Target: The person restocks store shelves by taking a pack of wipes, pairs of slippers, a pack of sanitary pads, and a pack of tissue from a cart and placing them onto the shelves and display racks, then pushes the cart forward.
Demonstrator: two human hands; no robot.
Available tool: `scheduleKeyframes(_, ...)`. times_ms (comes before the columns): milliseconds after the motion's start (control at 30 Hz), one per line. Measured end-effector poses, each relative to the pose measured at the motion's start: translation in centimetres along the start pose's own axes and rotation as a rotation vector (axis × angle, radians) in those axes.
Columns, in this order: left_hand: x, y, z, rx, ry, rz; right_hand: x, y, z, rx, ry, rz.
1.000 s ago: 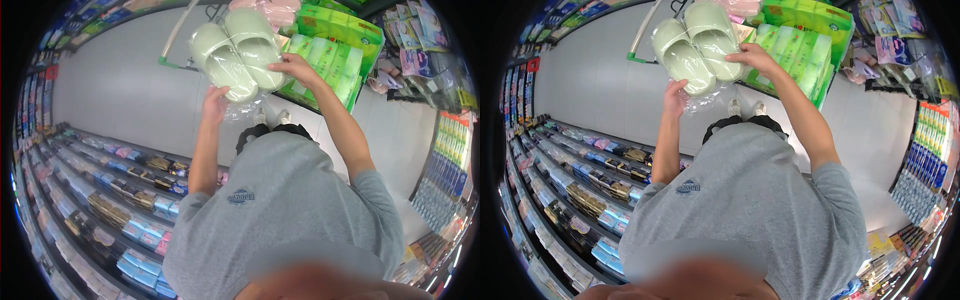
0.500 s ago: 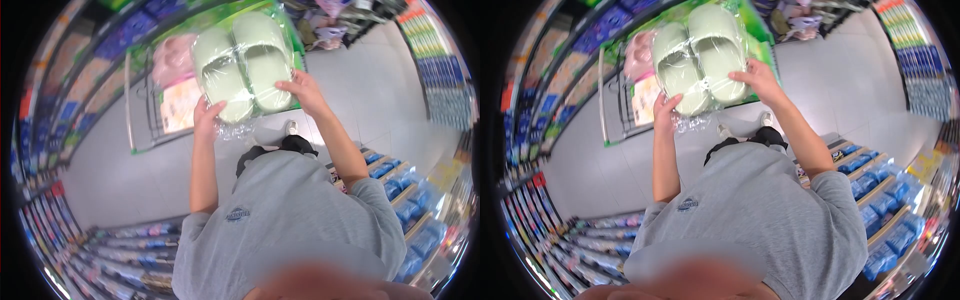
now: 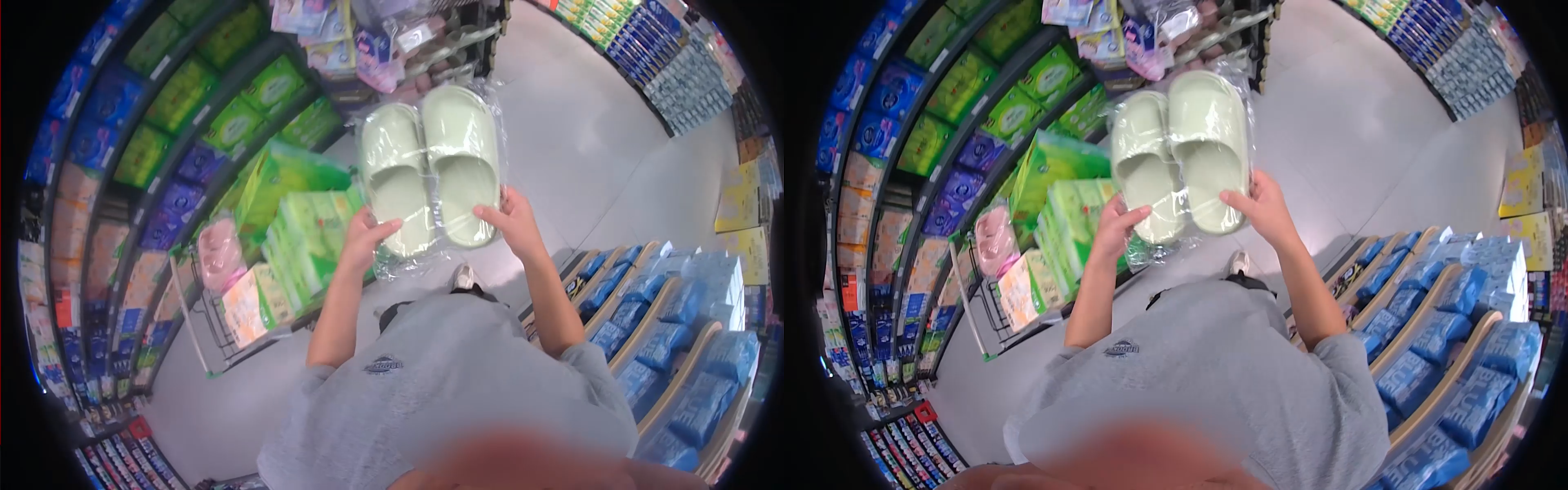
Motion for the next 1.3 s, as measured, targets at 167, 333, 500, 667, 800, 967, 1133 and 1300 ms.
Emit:
scheduleKeyframes(167,6.9,-1.4,11.4,0.066,-0.122,-0.120,-0.8,-2.4,-12.5,0.004,0.106,0.002)
scheduleKeyframes(333,11.6,-1.5,17.9,0.137,-0.160,-0.154,-1.0,-4.3,-20.0,-0.003,0.205,-0.009)
scheduleKeyframes(500,16.4,-1.9,21.7,0.179,-0.175,-0.151,0.7,-5.4,-24.9,0.011,0.228,0.023)
scheduleKeyframes(667,23.1,-2.5,26.1,0.142,-0.228,-0.099,4.1,-7.6,-30.6,0.030,0.273,-0.050)
scheduleKeyframes(800,29.5,-2.4,29.1,0.092,-0.254,-0.078,8.8,-9.7,-35.1,-0.001,0.307,-0.038)
scheduleKeyframes(967,39.2,-0.7,32.7,0.071,-0.271,-0.080,16.7,-14.3,-39.8,-0.077,0.310,-0.002)
scheduleKeyframes(1133,46.3,1.4,35.7,-0.010,-0.283,-0.073,24.1,-17.9,-44.7,-0.210,0.264,0.049)
scheduleKeyframes(1300,50.6,3.6,34.0,0.004,-0.147,-0.039,31.2,-19.7,-44.9,-0.270,0.173,0.083)
Point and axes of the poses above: each hand's wrist, its own x-axis towards the middle knuckle, its own z-axis out of the palm, y = z × x, the point moved 9 cm from there along x, towards the middle knuckle, and after that the axes turned 10 degrees about x, right-handed, at the moved point
